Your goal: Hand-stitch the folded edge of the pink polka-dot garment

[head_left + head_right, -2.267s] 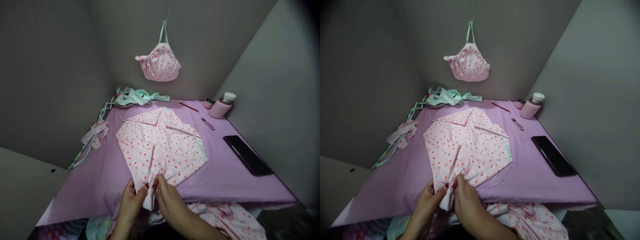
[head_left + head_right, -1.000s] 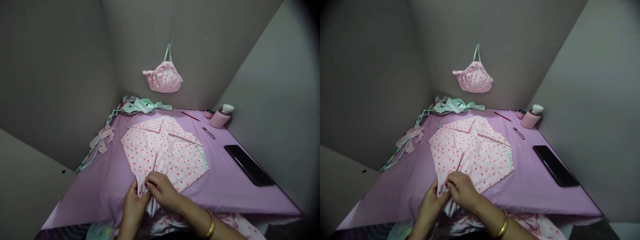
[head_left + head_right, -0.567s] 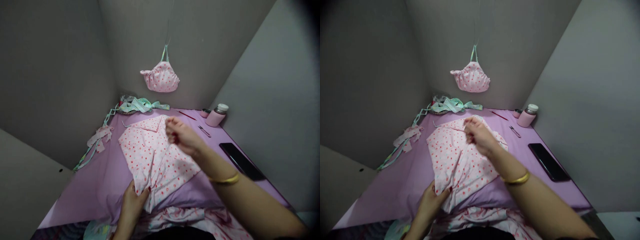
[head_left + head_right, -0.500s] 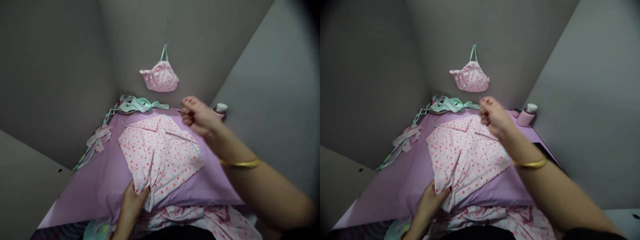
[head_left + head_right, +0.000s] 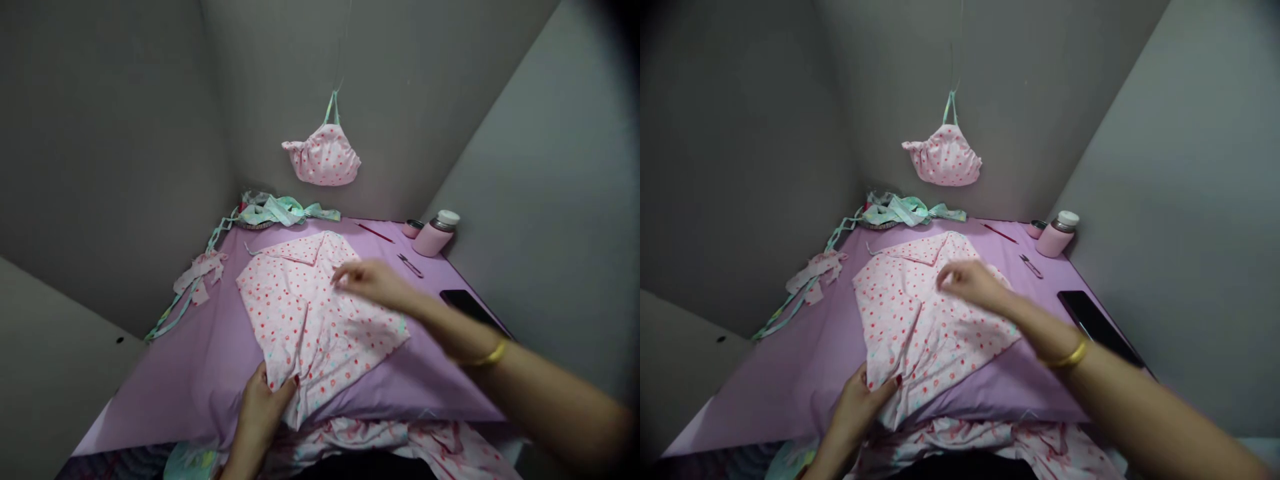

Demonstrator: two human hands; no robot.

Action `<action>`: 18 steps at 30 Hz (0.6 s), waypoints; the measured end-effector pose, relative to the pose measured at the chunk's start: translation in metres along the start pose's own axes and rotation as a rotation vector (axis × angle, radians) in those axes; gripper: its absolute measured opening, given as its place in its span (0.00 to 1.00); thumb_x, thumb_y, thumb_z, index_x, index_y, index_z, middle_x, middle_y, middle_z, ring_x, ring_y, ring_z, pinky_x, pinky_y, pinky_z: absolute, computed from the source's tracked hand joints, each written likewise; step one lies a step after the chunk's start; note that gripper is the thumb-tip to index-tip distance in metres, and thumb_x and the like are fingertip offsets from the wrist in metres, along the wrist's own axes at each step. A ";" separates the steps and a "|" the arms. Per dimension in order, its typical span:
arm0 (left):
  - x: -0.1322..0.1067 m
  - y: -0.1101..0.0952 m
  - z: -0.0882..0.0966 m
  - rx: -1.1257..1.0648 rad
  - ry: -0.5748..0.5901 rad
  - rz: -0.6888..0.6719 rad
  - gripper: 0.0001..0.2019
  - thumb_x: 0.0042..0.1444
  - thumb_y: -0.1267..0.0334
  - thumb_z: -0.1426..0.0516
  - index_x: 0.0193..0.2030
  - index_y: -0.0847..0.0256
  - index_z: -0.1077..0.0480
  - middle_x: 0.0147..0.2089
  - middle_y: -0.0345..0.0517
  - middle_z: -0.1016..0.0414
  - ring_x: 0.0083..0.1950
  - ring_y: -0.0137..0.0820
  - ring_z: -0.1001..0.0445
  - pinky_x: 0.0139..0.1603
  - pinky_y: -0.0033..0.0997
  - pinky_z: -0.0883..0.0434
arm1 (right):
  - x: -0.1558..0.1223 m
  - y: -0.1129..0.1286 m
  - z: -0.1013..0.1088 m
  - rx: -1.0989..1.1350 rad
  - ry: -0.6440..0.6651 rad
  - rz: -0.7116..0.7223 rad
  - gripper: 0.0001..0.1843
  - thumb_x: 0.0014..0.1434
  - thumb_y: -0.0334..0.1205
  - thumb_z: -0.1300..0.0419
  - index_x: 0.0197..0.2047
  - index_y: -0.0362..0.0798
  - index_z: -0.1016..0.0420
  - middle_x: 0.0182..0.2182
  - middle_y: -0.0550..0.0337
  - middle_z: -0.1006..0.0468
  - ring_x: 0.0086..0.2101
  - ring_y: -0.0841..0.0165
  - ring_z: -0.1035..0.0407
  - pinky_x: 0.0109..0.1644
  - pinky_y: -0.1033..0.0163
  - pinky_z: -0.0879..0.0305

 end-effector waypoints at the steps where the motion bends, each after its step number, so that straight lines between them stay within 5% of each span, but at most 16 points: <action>1: 0.000 0.000 0.001 0.007 -0.008 0.000 0.20 0.40 0.60 0.43 0.41 0.68 0.32 0.40 0.56 0.23 0.40 0.41 0.25 0.41 0.35 0.30 | -0.004 -0.007 -0.038 -0.005 0.060 0.003 0.08 0.48 0.39 0.37 0.31 0.44 0.22 0.14 0.66 0.34 0.19 0.76 0.40 0.23 0.72 0.49; 3: 0.000 -0.001 0.002 0.009 -0.022 -0.004 0.19 0.40 0.60 0.43 0.40 0.67 0.31 0.39 0.54 0.22 0.39 0.41 0.25 0.40 0.34 0.30 | -0.016 -0.012 -0.110 -0.035 0.326 0.069 0.13 0.46 0.37 0.35 0.38 0.46 0.22 0.19 0.65 0.29 0.21 0.76 0.37 0.25 0.73 0.48; 4: 0.000 -0.001 0.002 0.002 -0.023 -0.006 0.19 0.40 0.60 0.43 0.40 0.67 0.31 0.39 0.53 0.22 0.39 0.40 0.25 0.39 0.34 0.30 | -0.021 -0.014 -0.130 -0.036 0.382 0.092 0.10 0.46 0.36 0.35 0.36 0.47 0.22 0.20 0.65 0.27 0.22 0.76 0.36 0.25 0.74 0.48; 7: 0.001 0.000 0.000 -0.027 -0.008 0.002 0.19 0.40 0.60 0.42 0.40 0.67 0.31 0.38 0.53 0.22 0.38 0.40 0.24 0.39 0.33 0.29 | -0.023 -0.015 -0.144 -0.023 0.409 0.126 0.03 0.49 0.33 0.38 0.29 0.47 0.22 0.22 0.67 0.25 0.24 0.76 0.34 0.27 0.74 0.46; 10: 0.000 0.003 0.000 -0.047 0.002 0.022 0.19 0.40 0.59 0.41 0.40 0.67 0.31 0.39 0.54 0.22 0.39 0.40 0.24 0.40 0.33 0.29 | -0.006 -0.023 -0.110 -0.034 0.257 0.084 0.06 0.53 0.32 0.41 0.29 0.46 0.23 0.23 0.66 0.25 0.24 0.76 0.34 0.28 0.74 0.46; 18: -0.001 0.005 0.001 -0.064 -0.033 0.053 0.21 0.39 0.58 0.41 0.41 0.68 0.31 0.40 0.55 0.22 0.40 0.42 0.24 0.41 0.36 0.28 | 0.030 -0.044 0.044 -0.271 -0.383 -0.115 0.09 0.56 0.36 0.46 0.32 0.44 0.25 0.21 0.60 0.29 0.24 0.71 0.39 0.28 0.68 0.51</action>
Point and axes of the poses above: each hand's wrist, its own x-axis towards the middle knuckle, its own z-axis out of the back of the hand, y = z × x, the point moved 9 cm from there along x, towards the middle knuckle
